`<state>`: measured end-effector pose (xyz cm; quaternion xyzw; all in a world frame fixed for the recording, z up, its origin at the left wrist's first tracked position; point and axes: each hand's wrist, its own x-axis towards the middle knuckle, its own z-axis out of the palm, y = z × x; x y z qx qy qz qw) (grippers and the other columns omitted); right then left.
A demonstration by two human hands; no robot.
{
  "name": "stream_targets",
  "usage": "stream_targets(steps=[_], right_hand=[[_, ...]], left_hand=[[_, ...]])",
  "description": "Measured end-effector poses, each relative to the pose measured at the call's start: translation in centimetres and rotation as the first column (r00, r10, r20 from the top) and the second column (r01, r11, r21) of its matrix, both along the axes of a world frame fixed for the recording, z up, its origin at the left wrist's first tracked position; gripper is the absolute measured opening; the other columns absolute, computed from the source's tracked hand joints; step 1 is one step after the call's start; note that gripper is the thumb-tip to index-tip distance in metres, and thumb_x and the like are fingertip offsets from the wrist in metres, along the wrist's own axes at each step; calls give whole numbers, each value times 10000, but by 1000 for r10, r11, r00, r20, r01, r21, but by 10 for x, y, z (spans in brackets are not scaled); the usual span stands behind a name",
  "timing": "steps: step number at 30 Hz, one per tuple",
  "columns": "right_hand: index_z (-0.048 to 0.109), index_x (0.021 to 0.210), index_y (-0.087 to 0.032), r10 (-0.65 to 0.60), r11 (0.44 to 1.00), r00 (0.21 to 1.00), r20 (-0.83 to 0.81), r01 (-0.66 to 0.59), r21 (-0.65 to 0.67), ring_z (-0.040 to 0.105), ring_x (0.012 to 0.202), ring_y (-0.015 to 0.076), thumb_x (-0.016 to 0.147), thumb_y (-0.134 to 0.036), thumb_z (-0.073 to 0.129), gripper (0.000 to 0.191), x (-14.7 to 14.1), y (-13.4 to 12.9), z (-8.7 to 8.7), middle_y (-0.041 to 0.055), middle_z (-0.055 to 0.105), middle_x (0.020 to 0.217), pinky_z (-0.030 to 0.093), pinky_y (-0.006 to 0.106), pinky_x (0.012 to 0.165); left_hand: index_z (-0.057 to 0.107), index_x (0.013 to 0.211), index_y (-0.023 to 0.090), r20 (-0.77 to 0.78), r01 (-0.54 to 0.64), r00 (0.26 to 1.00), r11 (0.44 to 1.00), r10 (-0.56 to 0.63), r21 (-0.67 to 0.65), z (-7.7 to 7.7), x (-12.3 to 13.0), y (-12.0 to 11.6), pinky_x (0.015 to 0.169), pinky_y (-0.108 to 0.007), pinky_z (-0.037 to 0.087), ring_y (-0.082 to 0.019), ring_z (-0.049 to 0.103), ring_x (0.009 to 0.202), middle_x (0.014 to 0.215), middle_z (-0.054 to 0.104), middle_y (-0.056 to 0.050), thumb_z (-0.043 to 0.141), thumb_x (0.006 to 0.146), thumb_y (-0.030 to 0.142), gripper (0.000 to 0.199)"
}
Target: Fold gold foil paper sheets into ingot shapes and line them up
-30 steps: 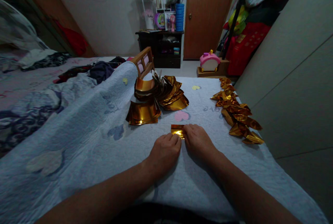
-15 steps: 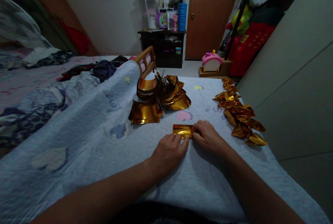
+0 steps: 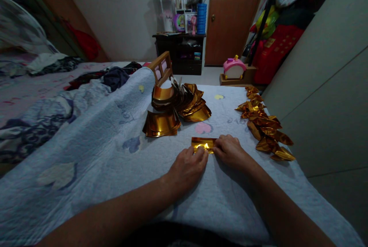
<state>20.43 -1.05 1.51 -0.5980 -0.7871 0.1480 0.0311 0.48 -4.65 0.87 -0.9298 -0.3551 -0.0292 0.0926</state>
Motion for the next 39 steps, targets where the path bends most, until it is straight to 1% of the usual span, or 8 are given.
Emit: stream_targets(steps=[10,16,20,23,26,29,33,39], right_hand=[[719,828,-179,-19,1000,999,35,19,-4,587,876,238,931,-330,577,231,4,2,-2,102,712,914,276,327,703],[694,753,-177,-46,999,998,49,46,-4,585,812,229,915,-273,564,228,13,2,3,97,704,822,279,330,690],[661,770,-177,-147,973,988,-56,155,172,573,853,246,926,-268,539,217,13,2,4,95,685,841,314,342,734],[616,827,-175,-25,959,979,-202,81,271,562,886,227,917,-208,533,127,-1,-2,-1,81,665,875,359,323,793],[586,923,-177,102,983,953,-287,-51,177,590,824,180,930,-135,473,121,-17,-8,-8,55,672,883,381,271,744],[578,985,-176,84,990,974,-210,-57,133,615,804,184,959,-161,458,123,-25,-11,-14,61,693,900,366,273,702],[579,958,-181,26,987,996,-81,-13,157,631,796,198,981,-201,449,134,-29,-12,-13,67,707,887,343,295,688],[583,948,-173,-26,982,1000,-7,26,186,648,809,223,963,-280,504,134,-40,-13,-6,87,724,910,338,327,703]], left_hand=[[560,1299,114,-4,7,1000,1000,-7,10,-5,-1,-1,721,-392,566,-272,627,905,1065,648,-98,527,952,141,349],[569,1284,121,-15,-1,1000,1000,1,-3,-3,1,0,700,-392,567,-275,631,903,1048,652,-101,528,957,146,331],[556,1305,120,-18,0,1000,1000,0,1,-4,1,1,709,-385,566,-264,634,899,1059,654,-112,519,963,144,345],[577,1260,121,-5,-3,1000,1000,3,1,-4,2,0,710,-391,565,-260,628,885,1037,650,-105,512,959,133,308],[590,1227,118,19,2,1000,1000,-2,2,-5,3,1,713,-399,566,-268,619,892,1030,644,-100,527,944,131,290],[600,1206,115,28,6,1000,1000,-6,-2,-6,2,1,725,-400,570,-264,616,883,1038,647,-101,524,941,129,276],[593,1211,88,30,24,999,1000,-24,-13,-8,-4,0,743,-386,577,-251,617,883,1081,653,-121,496,941,104,288],[635,1085,108,4,-56,998,995,57,-78,-9,-17,-1,818,-372,577,-244,626,947,1045,658,-114,467,923,57,239]])
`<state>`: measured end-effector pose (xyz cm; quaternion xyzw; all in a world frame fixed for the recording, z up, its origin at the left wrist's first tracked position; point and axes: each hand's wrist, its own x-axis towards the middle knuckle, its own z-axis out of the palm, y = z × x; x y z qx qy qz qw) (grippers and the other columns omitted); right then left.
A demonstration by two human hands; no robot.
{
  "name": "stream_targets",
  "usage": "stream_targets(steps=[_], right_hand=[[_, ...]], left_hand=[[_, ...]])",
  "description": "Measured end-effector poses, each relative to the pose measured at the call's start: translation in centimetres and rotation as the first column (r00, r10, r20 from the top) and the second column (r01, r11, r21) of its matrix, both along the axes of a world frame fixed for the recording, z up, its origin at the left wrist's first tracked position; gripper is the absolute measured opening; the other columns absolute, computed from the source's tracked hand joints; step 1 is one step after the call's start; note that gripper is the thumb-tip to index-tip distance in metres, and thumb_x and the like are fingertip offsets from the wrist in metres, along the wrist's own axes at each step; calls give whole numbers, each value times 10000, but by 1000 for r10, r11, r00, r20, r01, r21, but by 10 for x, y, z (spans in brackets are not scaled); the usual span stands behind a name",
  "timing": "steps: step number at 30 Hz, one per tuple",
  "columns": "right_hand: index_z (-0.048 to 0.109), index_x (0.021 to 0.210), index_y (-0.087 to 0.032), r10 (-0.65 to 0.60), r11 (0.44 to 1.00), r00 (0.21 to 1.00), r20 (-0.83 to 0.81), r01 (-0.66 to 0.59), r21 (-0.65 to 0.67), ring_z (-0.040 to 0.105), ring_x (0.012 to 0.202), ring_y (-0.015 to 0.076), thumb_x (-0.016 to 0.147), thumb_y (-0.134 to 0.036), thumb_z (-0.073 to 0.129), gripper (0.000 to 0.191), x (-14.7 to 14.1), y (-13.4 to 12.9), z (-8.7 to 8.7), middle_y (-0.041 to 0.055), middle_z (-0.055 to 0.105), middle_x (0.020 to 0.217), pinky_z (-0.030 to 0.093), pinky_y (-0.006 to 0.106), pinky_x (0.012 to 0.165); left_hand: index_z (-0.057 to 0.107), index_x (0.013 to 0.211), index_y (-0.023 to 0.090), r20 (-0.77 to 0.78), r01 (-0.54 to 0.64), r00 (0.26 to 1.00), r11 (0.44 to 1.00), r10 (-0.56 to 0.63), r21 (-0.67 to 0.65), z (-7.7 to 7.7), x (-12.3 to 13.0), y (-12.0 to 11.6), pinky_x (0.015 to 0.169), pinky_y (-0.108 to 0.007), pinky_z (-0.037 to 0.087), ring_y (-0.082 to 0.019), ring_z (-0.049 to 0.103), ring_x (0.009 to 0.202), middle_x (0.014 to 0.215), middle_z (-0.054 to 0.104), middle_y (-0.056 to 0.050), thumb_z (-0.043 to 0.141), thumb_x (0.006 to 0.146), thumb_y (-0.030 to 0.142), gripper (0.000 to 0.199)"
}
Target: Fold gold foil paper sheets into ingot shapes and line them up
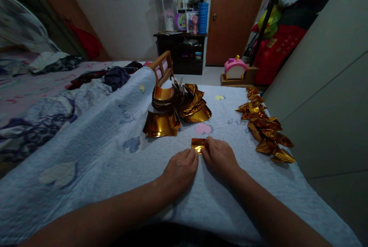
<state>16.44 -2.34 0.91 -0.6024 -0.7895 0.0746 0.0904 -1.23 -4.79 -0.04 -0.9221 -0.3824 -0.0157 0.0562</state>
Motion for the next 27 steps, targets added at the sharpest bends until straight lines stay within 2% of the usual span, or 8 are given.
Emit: stream_targets(steps=[7,11,14,18,21,27], right_hand=[[568,979,-172,-22,999,999,31,21,43,633,827,241,980,-439,469,284,-12,-2,-2,113,704,922,334,345,711],[580,1116,-199,-27,998,999,18,25,58,603,844,238,968,-404,508,263,-8,-4,-1,97,662,963,333,342,720],[515,1350,-243,-33,998,999,-1,33,50,580,904,260,926,-371,578,447,4,-5,-1,109,613,1040,343,348,740],[400,1510,-276,-45,998,999,0,45,39,548,949,285,898,-361,605,651,25,-2,-2,119,564,1079,357,362,761],[311,1572,-286,-48,999,999,6,48,-21,548,962,292,896,-366,602,741,41,1,-2,120,551,1076,367,370,779],[272,1586,-260,-44,994,999,-17,42,-98,557,994,305,863,-341,610,802,68,8,-4,136,572,1125,394,394,827]], left_hand=[[643,1087,96,-18,12,1000,1000,-12,25,3,-7,1,826,-389,565,-247,633,937,1036,665,-129,468,916,60,248],[656,1066,98,-45,28,999,999,-27,34,3,-7,2,812,-387,560,-256,636,963,1075,670,-143,477,920,72,233],[657,1088,91,-57,40,998,999,-38,36,3,-7,3,818,-396,559,-270,636,999,1118,667,-157,474,929,81,243],[657,1111,79,-94,41,995,999,-40,14,7,-6,4,808,-403,563,-279,640,1007,1115,671,-169,467,930,71,263],[659,1104,76,-104,41,994,999,-42,-11,10,-5,5,796,-404,569,-279,645,982,1094,673,-167,480,918,60,259],[665,1053,98,-130,9,991,996,-21,-92,17,-2,7,753,-391,567,-268,648,939,1051,673,-152,489,902,53,236]])
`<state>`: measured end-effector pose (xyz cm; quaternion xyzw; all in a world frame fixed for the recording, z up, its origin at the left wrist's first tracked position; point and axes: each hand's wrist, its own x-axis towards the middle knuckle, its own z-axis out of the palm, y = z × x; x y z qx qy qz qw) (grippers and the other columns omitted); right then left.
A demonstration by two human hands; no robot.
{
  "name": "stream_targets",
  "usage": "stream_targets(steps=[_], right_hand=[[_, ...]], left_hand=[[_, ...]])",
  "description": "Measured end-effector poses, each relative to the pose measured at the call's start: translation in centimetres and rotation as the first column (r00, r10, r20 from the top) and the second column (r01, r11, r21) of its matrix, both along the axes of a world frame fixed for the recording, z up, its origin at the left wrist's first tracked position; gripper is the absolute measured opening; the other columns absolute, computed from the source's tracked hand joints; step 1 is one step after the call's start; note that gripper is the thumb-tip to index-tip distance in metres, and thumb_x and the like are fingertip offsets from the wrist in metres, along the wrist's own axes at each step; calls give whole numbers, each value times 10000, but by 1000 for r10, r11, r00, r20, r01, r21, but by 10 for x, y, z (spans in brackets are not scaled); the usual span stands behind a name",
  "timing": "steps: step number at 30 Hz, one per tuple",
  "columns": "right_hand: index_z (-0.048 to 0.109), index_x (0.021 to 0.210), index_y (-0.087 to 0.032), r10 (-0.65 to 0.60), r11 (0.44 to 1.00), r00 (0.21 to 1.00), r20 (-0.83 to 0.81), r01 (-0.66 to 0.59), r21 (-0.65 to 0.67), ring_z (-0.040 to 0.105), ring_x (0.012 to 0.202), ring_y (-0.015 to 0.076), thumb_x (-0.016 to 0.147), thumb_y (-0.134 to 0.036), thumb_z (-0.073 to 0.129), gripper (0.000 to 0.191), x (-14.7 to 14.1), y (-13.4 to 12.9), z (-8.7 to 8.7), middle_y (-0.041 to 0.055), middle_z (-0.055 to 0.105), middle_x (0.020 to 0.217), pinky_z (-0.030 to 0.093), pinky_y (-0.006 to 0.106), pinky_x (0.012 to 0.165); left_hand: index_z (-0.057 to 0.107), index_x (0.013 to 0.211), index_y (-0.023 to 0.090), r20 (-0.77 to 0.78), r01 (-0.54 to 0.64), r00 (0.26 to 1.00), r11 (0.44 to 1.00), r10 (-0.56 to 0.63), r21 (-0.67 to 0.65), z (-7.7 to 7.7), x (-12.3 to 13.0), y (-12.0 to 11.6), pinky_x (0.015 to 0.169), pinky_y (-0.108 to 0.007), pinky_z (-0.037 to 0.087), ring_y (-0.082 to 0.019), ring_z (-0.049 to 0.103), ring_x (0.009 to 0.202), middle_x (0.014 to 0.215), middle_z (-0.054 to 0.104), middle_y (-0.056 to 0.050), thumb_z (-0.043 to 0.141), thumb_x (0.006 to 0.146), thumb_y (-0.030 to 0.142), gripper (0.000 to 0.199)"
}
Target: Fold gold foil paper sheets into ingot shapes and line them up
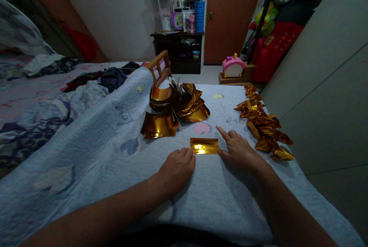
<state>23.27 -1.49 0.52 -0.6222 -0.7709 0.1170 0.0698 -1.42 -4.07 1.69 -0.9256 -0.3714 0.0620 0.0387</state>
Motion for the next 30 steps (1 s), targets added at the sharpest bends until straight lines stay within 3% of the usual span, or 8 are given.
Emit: stream_targets(steps=[3,6,10,13,20,27,30], right_hand=[[342,1519,-157,11,999,996,-88,-7,46,546,1050,312,824,-272,593,749,6,3,2,169,564,1187,412,408,868],[538,1238,-171,69,985,967,-247,-27,170,543,997,264,788,-184,546,451,1,4,8,127,573,1117,433,373,856],[597,857,-193,299,943,912,-280,-236,235,523,930,224,799,-115,535,116,-13,2,15,72,565,946,420,347,838],[632,869,-181,352,931,906,-236,-313,186,514,915,213,844,-137,571,79,-22,0,12,70,589,946,405,339,824],[661,868,-161,328,944,917,-225,-309,118,529,848,183,880,-151,605,58,-25,1,7,53,616,893,390,300,756],[723,923,-159,325,946,906,-270,-307,107,556,843,178,900,-138,565,161,-26,2,8,57,629,868,404,289,759],[703,899,-160,297,955,905,-305,-280,99,554,834,180,888,-134,557,149,-26,3,8,53,612,862,414,291,754]], left_hand=[[669,994,112,-3,-11,1000,999,11,-47,7,4,7,736,-372,555,-252,651,879,948,679,-122,493,904,60,204],[667,948,133,21,-44,999,997,46,-59,13,10,19,698,-361,541,-245,656,835,913,682,-107,502,916,89,174],[666,960,160,87,-81,992,995,86,-63,14,15,32,707,-333,522,-231,652,867,943,685,-86,544,938,190,127],[652,966,176,157,-119,980,992,125,-47,9,14,37,731,-348,508,-241,634,899,965,674,-72,573,939,278,132],[621,941,169,316,-60,946,997,72,-46,2,6,40,789,-356,468,-226,558,910,987,619,-73,627,903,371,205],[666,1040,182,421,63,905,998,-65,17,-8,5,43,815,-346,465,-207,585,927,1005,666,-69,605,942,282,153],[706,974,191,416,63,905,995,-87,71,-13,6,44,759,-324,458,-194,602,861,901,682,-55,575,970,240,140]])
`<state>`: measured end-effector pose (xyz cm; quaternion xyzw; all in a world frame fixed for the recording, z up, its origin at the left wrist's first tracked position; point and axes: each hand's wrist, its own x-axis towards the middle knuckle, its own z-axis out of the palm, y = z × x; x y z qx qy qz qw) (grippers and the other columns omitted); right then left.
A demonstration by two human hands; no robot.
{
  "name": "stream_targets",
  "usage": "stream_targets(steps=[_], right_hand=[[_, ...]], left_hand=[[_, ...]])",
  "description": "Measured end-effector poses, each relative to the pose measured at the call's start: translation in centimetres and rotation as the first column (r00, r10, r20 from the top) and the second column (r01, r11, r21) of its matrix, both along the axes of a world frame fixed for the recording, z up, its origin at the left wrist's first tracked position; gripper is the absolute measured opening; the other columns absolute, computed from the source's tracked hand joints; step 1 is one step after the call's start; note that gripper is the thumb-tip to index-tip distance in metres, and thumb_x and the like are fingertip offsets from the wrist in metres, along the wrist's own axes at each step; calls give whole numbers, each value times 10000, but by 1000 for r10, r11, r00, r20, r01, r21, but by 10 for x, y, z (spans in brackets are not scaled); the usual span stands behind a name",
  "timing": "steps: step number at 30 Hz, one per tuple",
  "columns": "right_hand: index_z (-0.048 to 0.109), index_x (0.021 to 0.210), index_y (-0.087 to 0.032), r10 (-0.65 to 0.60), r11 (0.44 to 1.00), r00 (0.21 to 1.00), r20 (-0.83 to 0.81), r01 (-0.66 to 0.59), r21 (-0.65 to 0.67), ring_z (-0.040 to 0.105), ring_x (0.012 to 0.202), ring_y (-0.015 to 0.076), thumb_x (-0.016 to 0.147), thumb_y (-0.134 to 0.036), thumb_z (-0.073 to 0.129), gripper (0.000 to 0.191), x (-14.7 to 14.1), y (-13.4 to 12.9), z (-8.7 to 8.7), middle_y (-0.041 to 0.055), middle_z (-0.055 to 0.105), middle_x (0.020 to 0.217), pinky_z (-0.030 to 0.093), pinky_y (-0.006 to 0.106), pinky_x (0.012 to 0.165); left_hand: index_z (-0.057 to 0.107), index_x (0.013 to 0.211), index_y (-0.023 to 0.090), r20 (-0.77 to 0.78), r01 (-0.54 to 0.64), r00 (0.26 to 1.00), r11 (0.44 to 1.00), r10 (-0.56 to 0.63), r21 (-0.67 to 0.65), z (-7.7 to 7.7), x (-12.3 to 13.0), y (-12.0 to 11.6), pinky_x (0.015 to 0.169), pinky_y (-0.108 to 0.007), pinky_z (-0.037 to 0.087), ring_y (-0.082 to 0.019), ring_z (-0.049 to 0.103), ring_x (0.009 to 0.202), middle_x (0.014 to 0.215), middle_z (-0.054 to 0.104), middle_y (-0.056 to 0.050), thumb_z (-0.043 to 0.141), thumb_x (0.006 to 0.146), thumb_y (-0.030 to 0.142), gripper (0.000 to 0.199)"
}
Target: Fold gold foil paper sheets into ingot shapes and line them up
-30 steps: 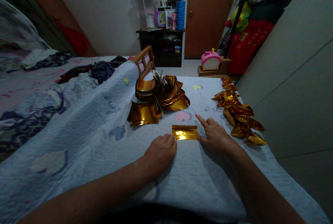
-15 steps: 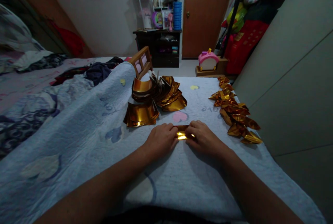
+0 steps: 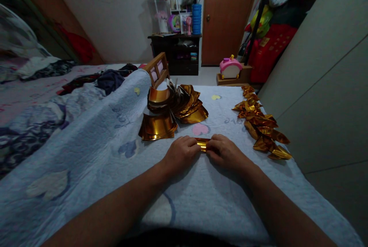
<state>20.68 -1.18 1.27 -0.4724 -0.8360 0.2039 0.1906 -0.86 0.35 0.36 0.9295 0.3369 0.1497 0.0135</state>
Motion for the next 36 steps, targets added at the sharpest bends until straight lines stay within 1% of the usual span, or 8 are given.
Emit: stream_targets(steps=[7,12,17,22,26,28,31,36], right_hand=[[655,1097,-144,-165,975,985,-42,169,142,521,1017,253,868,-183,623,234,8,5,-7,120,595,1068,429,390,923],[681,939,-170,-176,974,984,-10,176,146,522,953,231,893,-124,591,111,10,9,-13,83,601,968,425,349,858],[659,882,-168,-180,973,984,-17,180,142,526,923,222,860,-96,629,81,9,11,-16,68,597,928,420,333,824],[655,819,-176,-156,980,988,-18,157,119,541,865,214,843,-76,637,104,10,12,-19,54,600,857,420,322,774],[688,846,-181,-99,979,994,-42,104,177,558,867,222,861,-107,647,86,13,13,-18,64,617,864,438,335,777],[701,850,-179,-72,974,995,-62,84,212,564,854,223,879,-123,640,87,14,13,-17,68,622,855,446,340,767],[710,859,-179,-19,968,993,-117,48,248,576,847,218,909,-145,618,110,15,12,-14,72,631,858,458,336,756],[700,892,-187,69,976,971,-228,-18,217,604,863,205,912,-120,582,137,14,8,-9,72,672,885,469,335,779]], left_hand=[[713,840,173,-2,46,999,999,-46,-7,3,1,0,717,-311,452,-184,610,798,847,687,-53,582,958,229,186],[705,820,162,21,37,999,999,-37,-24,5,1,1,716,-313,454,-179,603,788,835,682,-52,563,968,229,215],[693,812,165,60,41,997,998,-38,-42,-3,1,4,713,-313,452,-180,594,778,827,671,-48,579,957,225,193],[683,880,184,163,8,987,998,2,-60,-9,-1,4,792,-341,471,-215,581,885,937,652,-66,652,884,198,34],[587,1240,184,274,-132,952,991,137,-37,-9,-2,3,1005,-476,429,-315,505,1158,1259,568,-132,756,776,203,494],[482,1371,176,306,-132,941,990,141,-50,-10,-3,4,1038,-500,407,-328,480,1203,1339,526,-153,774,758,204,680],[424,1410,157,337,-79,934,989,116,-122,-12,-3,7,957,-446,453,-288,551,1091,1230,600,-136,765,774,204,723],[493,1378,178,317,-93,929,951,189,-295,-13,-3,6,783,-339,467,-206,600,820,895,664,-27,721,791,148,630]])
